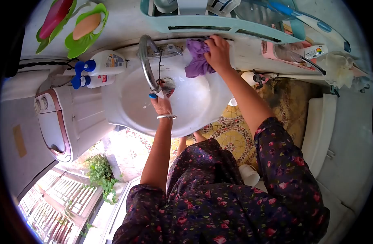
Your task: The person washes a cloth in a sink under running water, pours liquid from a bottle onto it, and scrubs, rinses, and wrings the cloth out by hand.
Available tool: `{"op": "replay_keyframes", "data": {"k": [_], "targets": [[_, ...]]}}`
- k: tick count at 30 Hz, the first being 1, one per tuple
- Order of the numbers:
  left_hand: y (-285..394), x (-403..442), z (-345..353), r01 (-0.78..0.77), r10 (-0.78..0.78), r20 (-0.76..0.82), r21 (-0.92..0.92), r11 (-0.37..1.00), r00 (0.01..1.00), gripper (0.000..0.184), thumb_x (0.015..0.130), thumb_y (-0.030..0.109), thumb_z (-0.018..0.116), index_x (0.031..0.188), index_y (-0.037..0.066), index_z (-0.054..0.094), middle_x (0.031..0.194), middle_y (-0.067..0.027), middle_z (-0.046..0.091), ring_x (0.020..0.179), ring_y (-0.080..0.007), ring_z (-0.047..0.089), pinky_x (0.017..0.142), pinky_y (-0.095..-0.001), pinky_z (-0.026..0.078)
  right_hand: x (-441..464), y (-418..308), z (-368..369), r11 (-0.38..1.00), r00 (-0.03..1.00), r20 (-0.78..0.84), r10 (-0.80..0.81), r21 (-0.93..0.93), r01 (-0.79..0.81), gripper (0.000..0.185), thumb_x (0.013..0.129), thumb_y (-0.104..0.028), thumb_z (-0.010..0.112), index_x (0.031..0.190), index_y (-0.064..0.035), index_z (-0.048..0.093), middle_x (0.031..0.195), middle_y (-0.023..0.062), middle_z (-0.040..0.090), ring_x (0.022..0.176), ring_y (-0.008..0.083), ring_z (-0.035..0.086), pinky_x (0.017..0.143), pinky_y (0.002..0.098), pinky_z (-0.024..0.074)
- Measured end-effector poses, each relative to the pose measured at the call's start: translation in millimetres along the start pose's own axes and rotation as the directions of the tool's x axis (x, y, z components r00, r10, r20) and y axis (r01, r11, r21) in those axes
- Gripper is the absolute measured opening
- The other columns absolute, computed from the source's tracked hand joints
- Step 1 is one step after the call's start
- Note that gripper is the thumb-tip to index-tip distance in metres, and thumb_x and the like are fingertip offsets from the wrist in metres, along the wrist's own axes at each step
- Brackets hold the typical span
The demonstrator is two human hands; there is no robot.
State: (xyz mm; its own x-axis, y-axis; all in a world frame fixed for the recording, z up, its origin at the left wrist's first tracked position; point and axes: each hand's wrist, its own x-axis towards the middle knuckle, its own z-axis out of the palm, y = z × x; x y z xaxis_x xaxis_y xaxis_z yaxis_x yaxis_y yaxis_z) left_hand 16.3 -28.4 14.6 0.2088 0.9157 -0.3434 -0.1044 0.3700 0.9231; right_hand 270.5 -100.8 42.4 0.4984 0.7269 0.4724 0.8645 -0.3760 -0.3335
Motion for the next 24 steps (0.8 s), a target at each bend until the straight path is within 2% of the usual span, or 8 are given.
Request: {"op": "replay_keyframes", "data": {"k": [3, 6, 9, 10, 13, 15, 21, 24], "targets": [[-4, 20, -23, 0.049, -0.048, 0.093, -0.007, 0.999, 0.995, 0.033, 0.093, 0.027, 0.052, 0.116, 0.002, 0.052, 0.106, -0.0103, 0.058, 0.095, -0.0223, 0.059, 0.071, -0.0381, 0.058, -27, 21, -5, 0.996, 0.996, 0.038, 0.086, -0.027, -0.085, 0.053, 0.064, -0.014, 0.069, 0.115, -0.0077, 0.055, 0.123, 0.0158, 0.045, 0.118, 0.0344, 0.040, 0.099, 0.0469, 0.0310], [32, 20, -21, 0.383, -0.409, -0.061, -0.248, 0.890, 0.910, 0.027, 0.093, 0.028, 0.050, 0.104, 0.004, 0.054, 0.093, -0.0081, 0.060, 0.083, -0.0208, 0.059, 0.076, -0.0427, 0.055, -26, -24, -35, 0.940, 0.980, 0.064, 0.190, -0.301, -0.163, 0.072, 0.067, -0.022, 0.071, 0.132, -0.0085, 0.042, 0.134, 0.0207, 0.033, 0.129, 0.0378, 0.027, 0.104, 0.0508, 0.0230], [21, 33, -27, 0.503, -0.552, -0.022, -0.382, 0.775, 0.834, 0.028, 0.094, 0.029, 0.048, 0.103, 0.003, 0.054, 0.092, -0.0081, 0.061, 0.083, -0.0207, 0.059, 0.077, -0.0398, 0.054, -37, -125, -50, 0.945, 0.995, 0.073, 0.075, 0.314, -0.095, 0.080, 0.081, -0.040, 0.067, 0.141, -0.0073, 0.025, 0.144, 0.0218, 0.020, 0.136, 0.0362, 0.014, 0.108, 0.0490, 0.0128], [16, 36, -29, 0.525, -0.554, 0.022, -0.356, 0.773, 0.832, 0.030, 0.094, 0.031, 0.047, 0.102, 0.003, 0.055, 0.091, -0.0080, 0.062, 0.083, -0.0211, 0.060, 0.077, -0.0359, 0.052, -38, -159, -62, 0.767, 0.973, 0.230, 0.025, 0.619, -0.166, 0.080, 0.083, -0.044, 0.065, 0.141, -0.0063, 0.025, 0.142, 0.0206, 0.027, 0.136, 0.0319, 0.018, 0.109, 0.0464, 0.0140], [21, 32, -23, 0.493, -0.419, 0.264, -0.544, 0.679, 0.869, 0.023, 0.092, 0.030, 0.052, 0.086, 0.008, 0.048, 0.089, -0.0059, 0.059, 0.080, -0.0184, 0.055, 0.073, -0.0398, 0.049, -18, -214, -79, 0.309, 0.911, 0.410, 0.037, 0.863, -0.401, 0.065, 0.083, -0.030, 0.068, 0.135, -0.0081, 0.035, 0.109, 0.0090, 0.055, 0.104, 0.0250, 0.056, 0.109, 0.0479, 0.0174], [30, 25, -24, 0.496, -0.464, 0.189, -0.456, 0.739, 0.865, 0.023, 0.092, 0.030, 0.052, 0.088, 0.008, 0.048, 0.093, -0.0064, 0.058, 0.083, -0.0185, 0.055, 0.076, -0.0401, 0.051, -9, -190, -69, 0.795, 0.918, 0.389, -0.080, 0.580, -0.176, 0.044, 0.084, -0.019, 0.065, 0.122, -0.0083, 0.046, 0.092, 0.0026, 0.056, 0.086, 0.0200, 0.060, 0.108, 0.0503, 0.0184], [32, 4, -7, 0.524, -0.549, 0.053, -0.388, 0.758, 0.834, 0.020, 0.092, 0.028, 0.054, 0.094, 0.009, 0.048, 0.097, -0.0043, 0.058, 0.090, -0.0180, 0.054, 0.082, -0.0424, 0.055, 22, -120, -104, 0.858, 0.908, 0.335, -0.251, 0.512, 0.048, 0.011, 0.084, -0.016, 0.063, 0.091, -0.0122, 0.056, 0.090, 0.0000, 0.057, 0.093, 0.0202, 0.056, 0.107, 0.0525, 0.0183], [30, -10, 7, 0.548, -0.551, 0.101, -0.349, 0.760, 0.828, 0.021, 0.092, 0.029, 0.054, 0.093, 0.009, 0.048, 0.094, -0.0036, 0.059, 0.088, -0.0177, 0.054, 0.080, -0.0426, 0.055, 48, -76, -115, 0.912, 0.934, 0.199, -0.297, 0.350, 0.215, 0.013, 0.083, -0.016, 0.063, 0.094, -0.0093, 0.060, 0.088, 0.0063, 0.062, 0.089, 0.0263, 0.058, 0.093, 0.0461, 0.0354]]}}
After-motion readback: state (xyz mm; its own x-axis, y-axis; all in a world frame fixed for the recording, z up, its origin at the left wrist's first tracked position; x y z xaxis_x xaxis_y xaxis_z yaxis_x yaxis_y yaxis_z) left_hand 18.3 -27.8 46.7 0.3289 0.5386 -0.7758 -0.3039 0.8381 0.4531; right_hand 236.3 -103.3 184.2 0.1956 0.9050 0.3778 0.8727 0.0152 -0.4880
